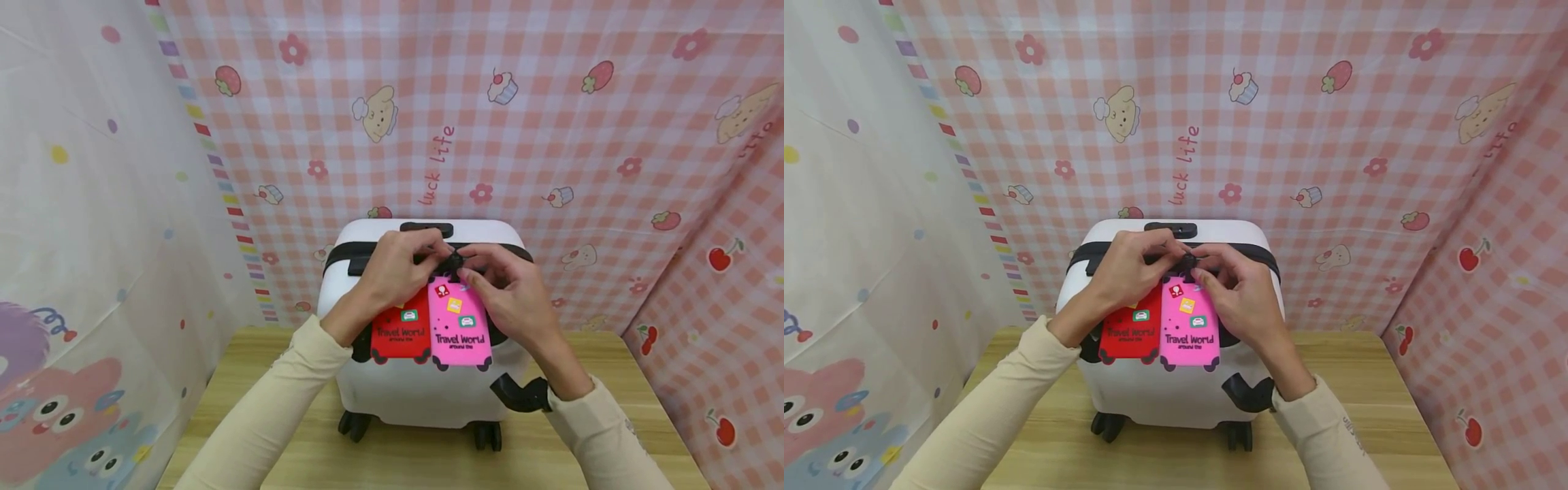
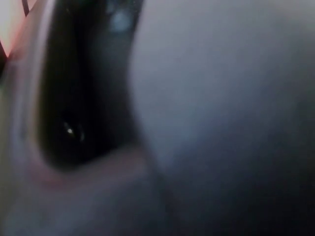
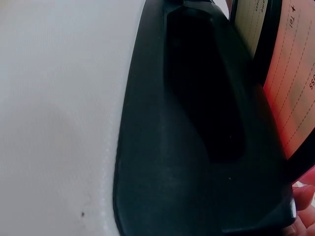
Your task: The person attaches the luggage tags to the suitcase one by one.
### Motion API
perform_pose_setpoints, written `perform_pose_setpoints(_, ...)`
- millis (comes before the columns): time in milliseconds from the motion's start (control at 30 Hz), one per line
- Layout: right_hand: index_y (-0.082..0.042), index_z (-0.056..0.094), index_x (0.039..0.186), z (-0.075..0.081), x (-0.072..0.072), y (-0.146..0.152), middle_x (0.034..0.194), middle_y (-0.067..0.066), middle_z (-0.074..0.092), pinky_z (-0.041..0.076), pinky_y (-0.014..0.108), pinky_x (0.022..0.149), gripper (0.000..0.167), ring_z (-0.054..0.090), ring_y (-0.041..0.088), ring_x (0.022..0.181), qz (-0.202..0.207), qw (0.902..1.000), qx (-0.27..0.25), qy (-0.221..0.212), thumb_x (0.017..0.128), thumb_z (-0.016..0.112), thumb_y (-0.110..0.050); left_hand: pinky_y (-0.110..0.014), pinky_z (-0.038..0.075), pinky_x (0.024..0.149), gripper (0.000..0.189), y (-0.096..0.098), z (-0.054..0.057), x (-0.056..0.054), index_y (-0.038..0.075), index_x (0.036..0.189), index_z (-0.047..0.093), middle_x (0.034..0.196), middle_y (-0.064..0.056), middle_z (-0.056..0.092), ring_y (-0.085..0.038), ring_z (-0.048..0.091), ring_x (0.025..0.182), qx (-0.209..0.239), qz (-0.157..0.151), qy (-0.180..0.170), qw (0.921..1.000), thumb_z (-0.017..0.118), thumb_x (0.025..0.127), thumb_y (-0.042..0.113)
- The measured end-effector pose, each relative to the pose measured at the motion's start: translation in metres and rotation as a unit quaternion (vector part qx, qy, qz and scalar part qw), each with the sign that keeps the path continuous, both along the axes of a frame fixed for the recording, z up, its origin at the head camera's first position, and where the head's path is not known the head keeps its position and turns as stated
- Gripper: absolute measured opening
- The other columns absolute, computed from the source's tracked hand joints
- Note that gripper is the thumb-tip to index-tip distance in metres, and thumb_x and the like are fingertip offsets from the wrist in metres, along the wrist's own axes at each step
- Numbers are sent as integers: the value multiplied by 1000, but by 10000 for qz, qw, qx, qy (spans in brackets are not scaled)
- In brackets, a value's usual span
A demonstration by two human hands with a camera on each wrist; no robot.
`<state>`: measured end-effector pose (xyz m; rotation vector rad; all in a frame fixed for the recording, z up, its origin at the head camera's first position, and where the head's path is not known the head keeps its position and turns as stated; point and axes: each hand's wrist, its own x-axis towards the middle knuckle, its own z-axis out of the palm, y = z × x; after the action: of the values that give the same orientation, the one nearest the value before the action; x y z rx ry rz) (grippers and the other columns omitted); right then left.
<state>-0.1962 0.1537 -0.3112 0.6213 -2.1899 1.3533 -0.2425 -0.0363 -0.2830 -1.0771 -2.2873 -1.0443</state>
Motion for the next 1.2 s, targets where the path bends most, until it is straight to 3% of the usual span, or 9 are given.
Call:
perform_pose_setpoints(367, -7, 70, 113, 0, 0, 0, 84, 7, 70, 39, 20, 50, 24, 48, 13, 55, -56, 10000, -36, -58, 90, 70, -1, -24, 55, 86, 6, 0, -2, -1, 8, 88, 73, 94, -5, 76, -13, 73, 91, 261, -165, -220, 9993, 69, 90, 3)
perform_pose_setpoints(833, -9, 72, 112, 1, 0, -3, 80, 5, 70, 38, 21, 49, 24, 48, 14, 55, -257, 9996, 45, -141, 89, 71, -2, -23, 53, 91, 10, -3, -3, 1, 4, 100, 72, 98, -6, 75, -12, 72, 94, 545, -513, -881, 9933, 69, 90, 5)
perform_pose_setpoints(1067, -9, 72, 111, 2, 0, -5, 81, 5, 70, 37, 21, 48, 23, 47, 14, 54, -383, 9991, 100, -172, 89, 71, -2, -24, 52, 93, 15, -9, 1, 2, 5, 103, 74, 100, -5, 75, -10, 71, 96, 377, -639, -1026, 9920, 65, 91, 6)
perform_pose_setpoints(1200, -9, 72, 110, 2, 0, -5, 80, 5, 70, 36, 21, 47, 22, 47, 14, 53, -387, 9991, 79, -153, 89, 72, -4, -27, 50, 94, 19, -12, 2, 5, 9, 107, 74, 102, -2, 75, -10, 67, 99, 144, -502, -943, 9942, 66, 90, 11)
